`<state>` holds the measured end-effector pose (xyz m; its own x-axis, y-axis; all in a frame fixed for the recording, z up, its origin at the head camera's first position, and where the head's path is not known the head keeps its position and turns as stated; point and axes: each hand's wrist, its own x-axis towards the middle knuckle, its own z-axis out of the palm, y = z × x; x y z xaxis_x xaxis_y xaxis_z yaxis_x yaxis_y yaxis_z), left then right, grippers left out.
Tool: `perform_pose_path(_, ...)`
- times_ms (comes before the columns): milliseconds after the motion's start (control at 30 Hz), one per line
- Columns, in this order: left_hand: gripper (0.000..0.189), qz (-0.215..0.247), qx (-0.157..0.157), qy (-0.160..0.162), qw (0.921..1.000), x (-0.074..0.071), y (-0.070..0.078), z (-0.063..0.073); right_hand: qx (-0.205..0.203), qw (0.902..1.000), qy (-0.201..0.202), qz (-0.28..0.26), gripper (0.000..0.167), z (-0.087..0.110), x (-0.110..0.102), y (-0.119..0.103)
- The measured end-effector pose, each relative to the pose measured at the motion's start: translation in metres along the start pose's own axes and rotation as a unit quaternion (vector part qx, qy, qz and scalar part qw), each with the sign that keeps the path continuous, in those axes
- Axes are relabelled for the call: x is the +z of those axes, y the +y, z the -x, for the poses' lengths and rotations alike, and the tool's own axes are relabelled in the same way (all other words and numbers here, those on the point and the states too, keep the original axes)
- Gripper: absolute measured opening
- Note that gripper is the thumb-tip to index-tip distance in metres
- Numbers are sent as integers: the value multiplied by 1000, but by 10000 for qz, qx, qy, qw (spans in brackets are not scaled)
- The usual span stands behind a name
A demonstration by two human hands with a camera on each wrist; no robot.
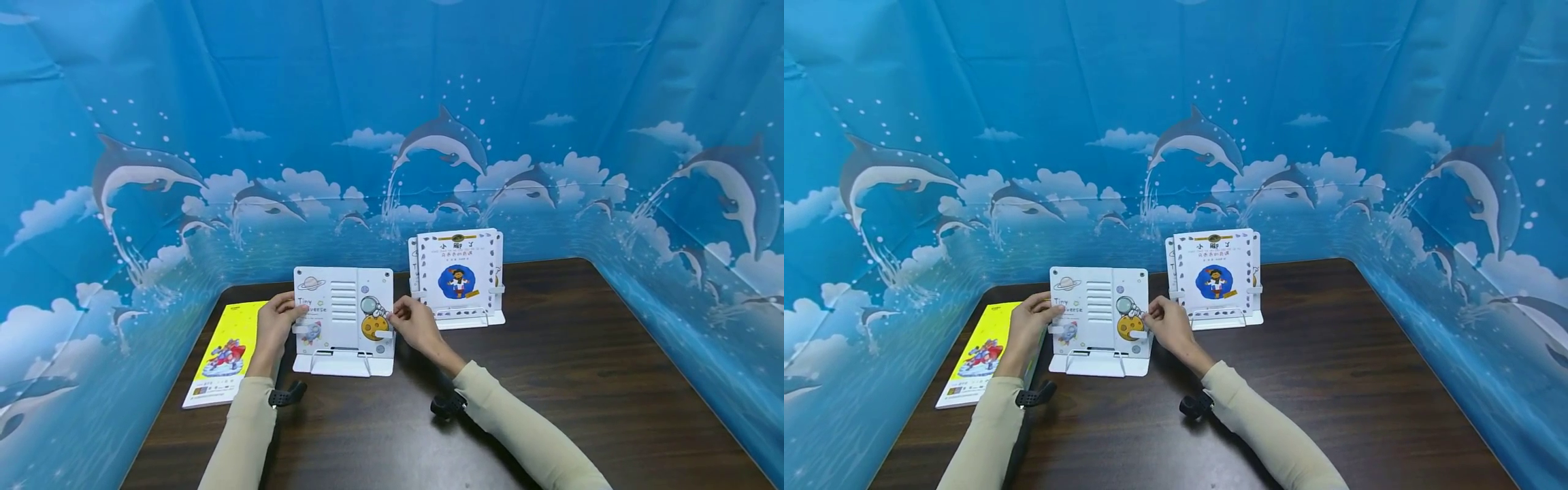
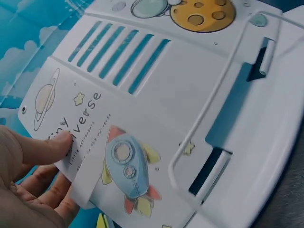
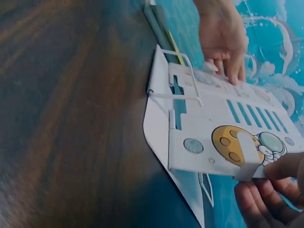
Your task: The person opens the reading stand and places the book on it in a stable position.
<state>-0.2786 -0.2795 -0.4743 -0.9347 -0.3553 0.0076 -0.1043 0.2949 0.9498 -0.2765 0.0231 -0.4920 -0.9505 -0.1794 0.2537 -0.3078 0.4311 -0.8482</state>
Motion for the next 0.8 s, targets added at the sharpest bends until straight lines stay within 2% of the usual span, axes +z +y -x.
perform_pose_path(200, 46, 61, 13, -135, 9999, -11, 3, -11, -702, 9974, -149, -56, 11, 9, 11, -12)
perform_pose_path(400, 46, 306, 44, -385, 9988, -22, 4, -26, -1264, 9911, -361, -223, 18, 21, 21, -41)
perform_pose_path(533, 48, 290, 79, -561, 9980, -21, 8, -36, -1602, 9857, -494, -147, 17, 31, 31, -55)
perform_pose_path(667, 51, 303, 189, -795, 9962, -18, 12, -47, -1996, 9788, -456, 56, 15, 36, 44, -65)
perform_pose_path(800, 51, 237, 345, -1128, 9927, -15, 16, -55, -2351, 9702, -491, 304, 15, 38, 55, -76)
